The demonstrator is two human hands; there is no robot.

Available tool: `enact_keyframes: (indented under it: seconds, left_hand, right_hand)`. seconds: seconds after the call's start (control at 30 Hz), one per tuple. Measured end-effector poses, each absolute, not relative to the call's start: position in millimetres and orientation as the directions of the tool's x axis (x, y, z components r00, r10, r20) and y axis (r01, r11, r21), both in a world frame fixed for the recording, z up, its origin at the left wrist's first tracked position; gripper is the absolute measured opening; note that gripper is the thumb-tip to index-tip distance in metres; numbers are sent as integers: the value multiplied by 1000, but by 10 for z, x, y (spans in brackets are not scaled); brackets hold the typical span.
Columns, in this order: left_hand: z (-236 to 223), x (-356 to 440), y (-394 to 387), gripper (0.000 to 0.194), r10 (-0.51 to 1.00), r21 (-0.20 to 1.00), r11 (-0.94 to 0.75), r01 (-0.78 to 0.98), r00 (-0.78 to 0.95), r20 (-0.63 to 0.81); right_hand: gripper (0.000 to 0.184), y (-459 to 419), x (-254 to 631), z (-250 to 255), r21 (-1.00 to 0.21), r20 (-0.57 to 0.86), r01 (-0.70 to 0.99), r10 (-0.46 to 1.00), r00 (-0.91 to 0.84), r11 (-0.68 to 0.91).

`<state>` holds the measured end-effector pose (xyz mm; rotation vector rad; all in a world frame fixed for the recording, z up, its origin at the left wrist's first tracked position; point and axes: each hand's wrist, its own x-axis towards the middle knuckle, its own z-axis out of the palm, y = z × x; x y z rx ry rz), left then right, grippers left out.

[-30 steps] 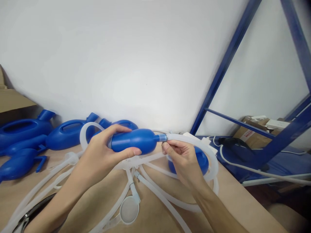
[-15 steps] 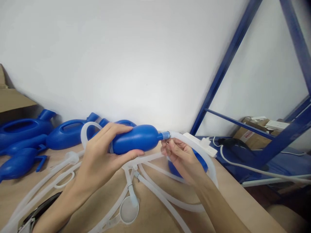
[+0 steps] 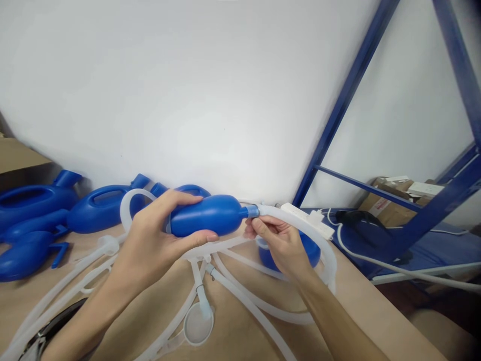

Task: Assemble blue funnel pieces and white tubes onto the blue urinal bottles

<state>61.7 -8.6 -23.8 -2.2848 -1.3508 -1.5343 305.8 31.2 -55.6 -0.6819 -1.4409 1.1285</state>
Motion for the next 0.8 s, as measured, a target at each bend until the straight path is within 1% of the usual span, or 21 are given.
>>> enact_keyframes:
  seconds: [0.13, 0.2, 0.47, 0.57, 0.63, 0.7, 0.77, 0.8]
  left_hand:
    - [-226, 597, -78, 47, 562, 291, -640, 711, 174, 809]
    - [-223, 595, -72, 46, 562, 284, -636, 718, 179, 807]
    - [-225, 637, -93, 48, 657, 396, -554, 733, 93, 748]
    - [-233, 626, -82, 51, 682, 416, -518, 747, 68, 728]
    - [-226, 600, -59, 51, 667, 404, -490, 772, 34, 744]
    - [-193, 556, -36, 50, 633, 405, -423, 811, -56, 772]
    - [-130, 493, -25, 53, 606, 464, -310, 830, -204, 769]
    - [-93, 451, -25, 58, 600, 518, -256, 816, -286, 747]
  right_hand:
    - [28, 300, 3045, -568, -918, 394, -152, 890, -229, 367]
    - [27, 298, 3033, -579, -913, 403, -162, 889, -218, 374]
    - [28, 292, 2975, -575, -897, 432, -181, 887, -161, 404]
    - [31, 297, 2985, -538, -924, 373, -176, 902, -217, 340]
    - [37, 294, 3035, -490, -947, 320, -91, 895, -310, 307]
    - [44, 281, 3124, -423, -943, 279, 56, 873, -399, 327]
    - [49, 266, 3247, -345, -903, 281, 192, 868, -410, 383]
    - [49, 264, 3317, -306, -871, 324, 242, 871, -370, 427]
